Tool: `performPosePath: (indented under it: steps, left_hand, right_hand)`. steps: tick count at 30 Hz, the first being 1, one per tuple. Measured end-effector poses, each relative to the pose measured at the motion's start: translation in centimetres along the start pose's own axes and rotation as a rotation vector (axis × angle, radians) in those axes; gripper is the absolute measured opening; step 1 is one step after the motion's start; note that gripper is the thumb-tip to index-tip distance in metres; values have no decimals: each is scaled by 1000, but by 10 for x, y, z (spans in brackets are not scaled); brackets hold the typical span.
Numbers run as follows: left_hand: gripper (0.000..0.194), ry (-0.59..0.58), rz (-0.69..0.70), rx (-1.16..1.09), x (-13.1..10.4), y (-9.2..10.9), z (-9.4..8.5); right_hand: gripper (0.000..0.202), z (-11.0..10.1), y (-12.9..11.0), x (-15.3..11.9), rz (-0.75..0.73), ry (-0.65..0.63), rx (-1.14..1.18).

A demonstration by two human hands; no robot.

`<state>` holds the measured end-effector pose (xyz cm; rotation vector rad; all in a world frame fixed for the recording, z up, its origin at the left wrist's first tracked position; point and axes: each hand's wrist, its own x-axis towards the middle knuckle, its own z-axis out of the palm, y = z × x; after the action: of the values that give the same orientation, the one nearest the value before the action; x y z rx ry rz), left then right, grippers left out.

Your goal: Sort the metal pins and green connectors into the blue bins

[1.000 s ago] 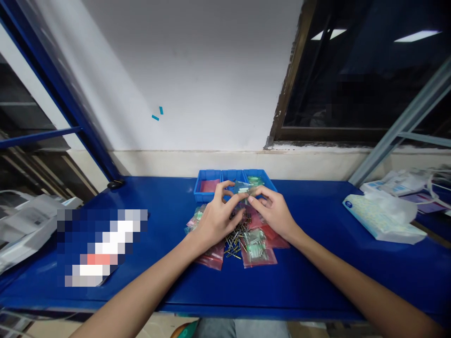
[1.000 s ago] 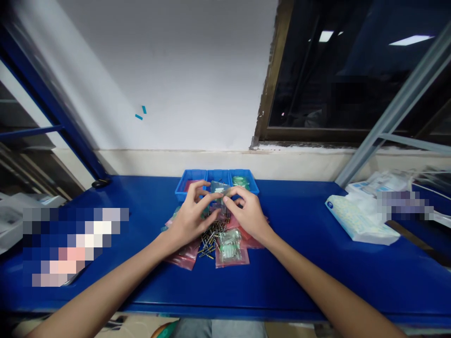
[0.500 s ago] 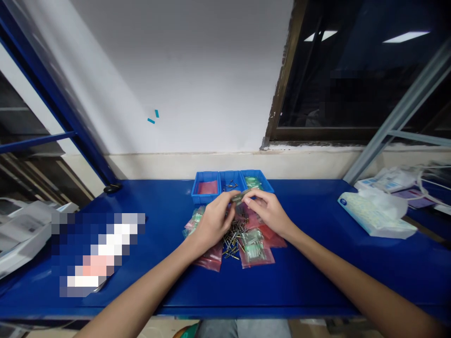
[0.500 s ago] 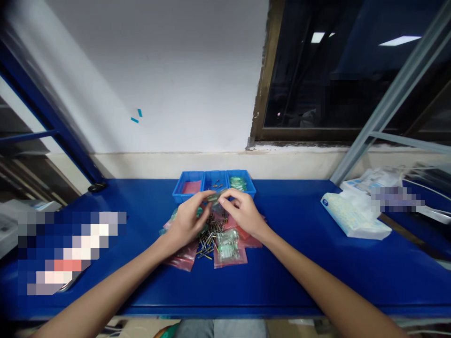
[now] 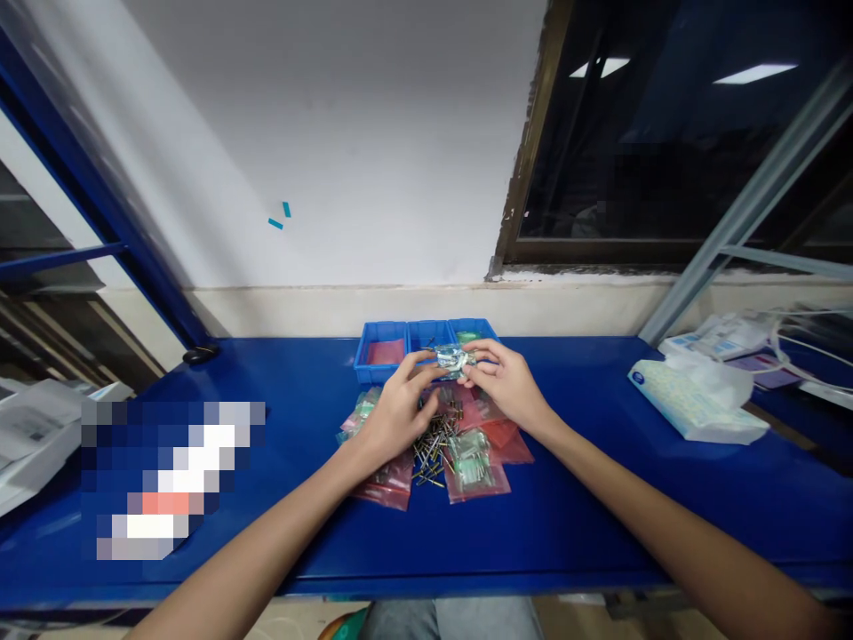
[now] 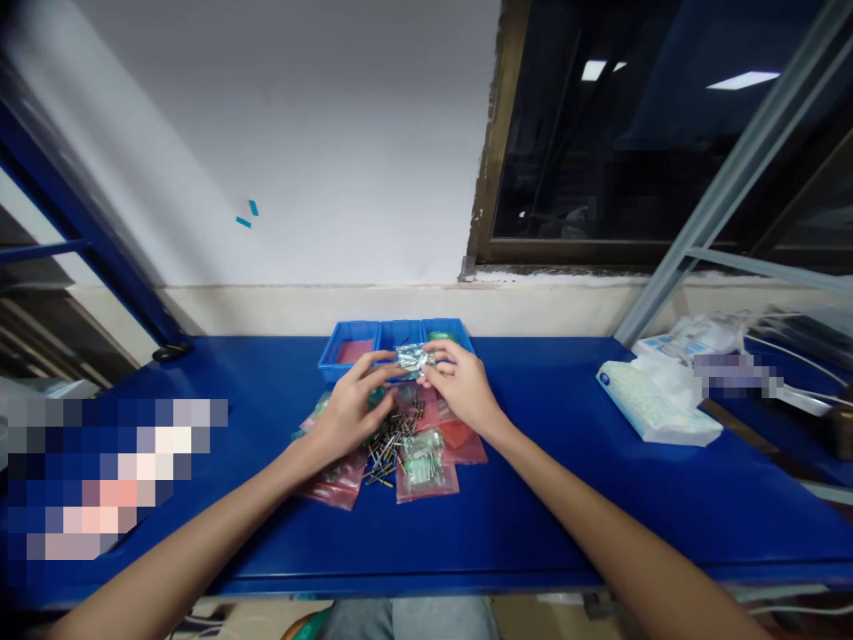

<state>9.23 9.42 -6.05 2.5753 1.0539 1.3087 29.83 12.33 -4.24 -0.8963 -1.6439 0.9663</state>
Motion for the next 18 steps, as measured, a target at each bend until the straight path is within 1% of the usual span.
performPosePath:
  steps: [3,5,7,9,13,15,18]
  left_hand:
    - [25,-65,45,75,-1,1,-3]
    - [22,-96,40,109,-1,4,-4]
    - [20,-124,36,135,-1,6,-5]
    - [18,-139,40,162,0,8,-6]
    - [19,-117,45,194,1,6,-6]
    - [20,-103,37,200,0,4,-7]
    - [20,-106,17,206,0,2,-9]
  right_hand:
    - [26,-13,0,7,-119,130,-229]
    - [24,-23,4,13,-198,234,-423]
    - [25,-33,11,20,-238,291,-569]
    - [26,-40,21,27,-250,262,-684]
    - [27,-45,41,35,-208,139,-902]
    - [32,-46,45,35,-184,129,-955]
    - [37,-46,47,33,-185,105,-995]
